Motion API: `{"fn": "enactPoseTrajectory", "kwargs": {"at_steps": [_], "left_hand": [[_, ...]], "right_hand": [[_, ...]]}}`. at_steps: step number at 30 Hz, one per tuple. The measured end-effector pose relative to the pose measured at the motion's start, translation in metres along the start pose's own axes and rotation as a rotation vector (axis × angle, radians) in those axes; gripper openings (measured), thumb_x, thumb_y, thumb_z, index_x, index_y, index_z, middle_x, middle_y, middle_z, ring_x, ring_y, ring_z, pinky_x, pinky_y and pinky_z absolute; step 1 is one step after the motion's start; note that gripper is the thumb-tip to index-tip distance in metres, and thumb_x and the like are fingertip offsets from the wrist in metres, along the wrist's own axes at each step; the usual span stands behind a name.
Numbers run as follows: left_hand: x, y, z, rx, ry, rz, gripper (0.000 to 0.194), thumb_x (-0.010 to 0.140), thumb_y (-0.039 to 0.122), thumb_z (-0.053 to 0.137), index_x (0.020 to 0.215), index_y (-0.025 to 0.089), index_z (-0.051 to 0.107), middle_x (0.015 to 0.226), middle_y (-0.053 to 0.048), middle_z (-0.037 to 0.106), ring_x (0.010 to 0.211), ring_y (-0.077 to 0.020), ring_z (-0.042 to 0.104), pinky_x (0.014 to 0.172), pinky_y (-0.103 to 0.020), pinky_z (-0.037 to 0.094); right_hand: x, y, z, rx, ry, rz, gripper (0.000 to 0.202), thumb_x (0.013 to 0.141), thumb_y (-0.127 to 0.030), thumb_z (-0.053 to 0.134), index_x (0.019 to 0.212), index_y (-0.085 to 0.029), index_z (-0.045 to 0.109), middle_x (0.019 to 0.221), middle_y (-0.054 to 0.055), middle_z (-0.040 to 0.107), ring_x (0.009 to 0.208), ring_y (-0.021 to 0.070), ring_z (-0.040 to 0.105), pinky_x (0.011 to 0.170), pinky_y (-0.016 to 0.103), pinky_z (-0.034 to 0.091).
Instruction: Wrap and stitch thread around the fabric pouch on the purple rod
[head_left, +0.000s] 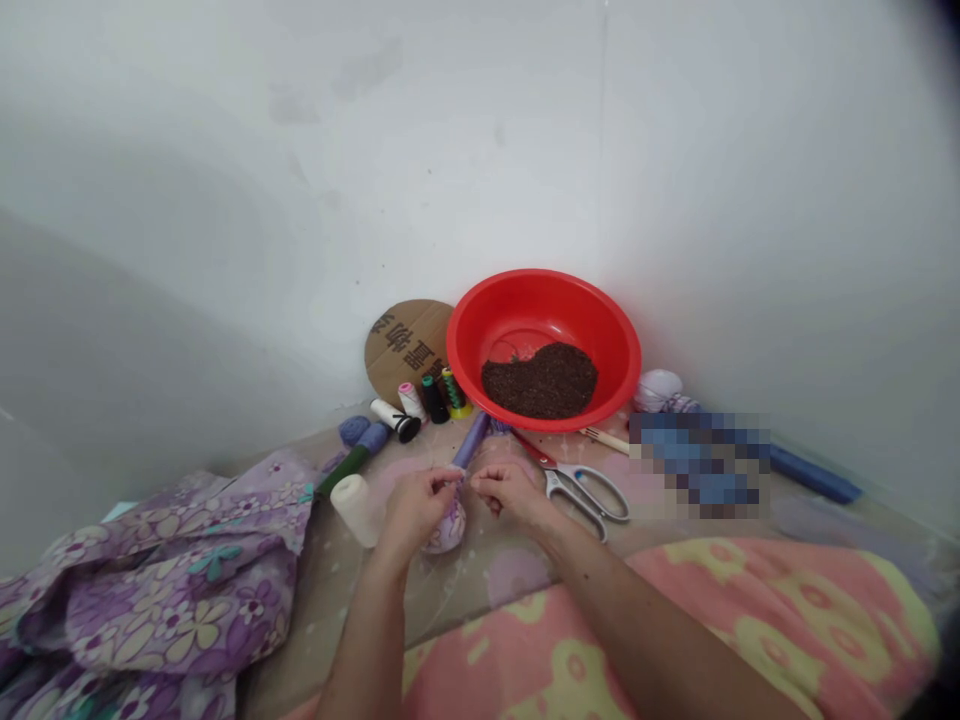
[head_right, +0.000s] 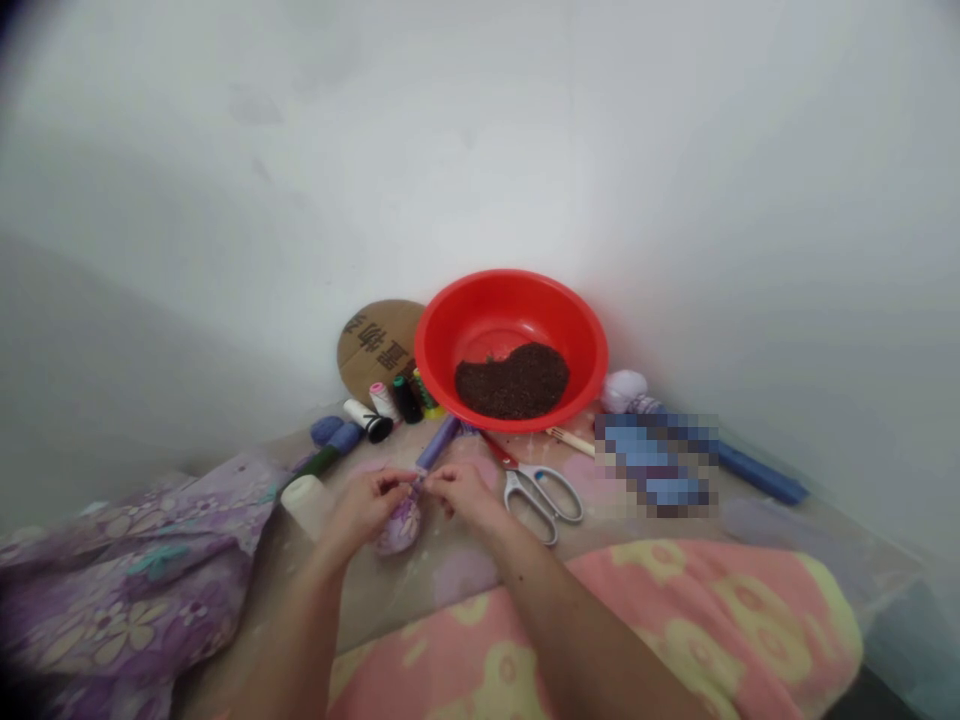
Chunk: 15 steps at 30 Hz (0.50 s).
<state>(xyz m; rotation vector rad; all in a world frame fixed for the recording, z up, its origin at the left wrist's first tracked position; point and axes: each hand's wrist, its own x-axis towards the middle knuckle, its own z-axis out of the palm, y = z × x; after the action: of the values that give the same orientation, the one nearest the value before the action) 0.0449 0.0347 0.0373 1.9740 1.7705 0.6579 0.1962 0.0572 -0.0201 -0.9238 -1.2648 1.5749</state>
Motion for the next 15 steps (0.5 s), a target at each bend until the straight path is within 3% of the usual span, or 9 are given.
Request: {"fn": "enactPoseTrajectory", "kwargs": {"at_steps": [4,10,12,15], "left_hand": [[-0.002,0.004,0.0,0.194,-0.006,-0.001,0.029,0.069,0.03,0.051,0.092,0.025,0.068,0.07,-0.002,0.068,0.061,-0.0156,0.056,0.051,-0.022,0.03],[-0.002,0.006,0.005,0.223,0.048,-0.03,0.021,0.07,0.031,0.052,0.079,0.025,0.07,0.068,-0.002,0.068,0.062,-0.0147,0.057,0.051,-0.022,0.026],[-0.001,0.004,0.006,0.208,0.07,-0.039,0.022,0.071,0.034,0.052,0.076,0.023,0.07,0.066,-0.002,0.067,0.06,-0.0142,0.056,0.049,-0.022,0.025],[0.0,0.001,0.006,0.172,0.111,-0.068,0.024,0.072,0.037,0.051,0.07,0.02,0.068,0.062,-0.002,0.065,0.056,-0.0137,0.054,0.048,-0.022,0.024]], "right_hand": [[0.0,-0.001,0.004,-0.032,-0.003,-0.03,0.015,0.062,-0.029,0.057,0.057,-0.015,0.053,0.04,-0.008,0.038,0.036,0.0051,0.032,0.036,0.019,0.028],[0.005,0.002,0.009,-0.228,0.053,-0.084,0.013,0.067,-0.025,0.052,0.063,-0.014,0.058,0.046,-0.006,0.043,0.04,0.0056,0.036,0.039,0.018,0.03],[0.002,-0.006,0.006,-0.397,0.08,-0.123,0.014,0.07,-0.023,0.05,0.066,-0.014,0.06,0.052,-0.004,0.05,0.045,0.0071,0.043,0.044,0.018,0.034],[-0.012,-0.028,-0.009,-0.83,0.169,-0.195,0.017,0.074,-0.022,0.048,0.078,-0.017,0.065,0.071,0.002,0.063,0.066,0.0139,0.056,0.06,0.023,0.04]]}}
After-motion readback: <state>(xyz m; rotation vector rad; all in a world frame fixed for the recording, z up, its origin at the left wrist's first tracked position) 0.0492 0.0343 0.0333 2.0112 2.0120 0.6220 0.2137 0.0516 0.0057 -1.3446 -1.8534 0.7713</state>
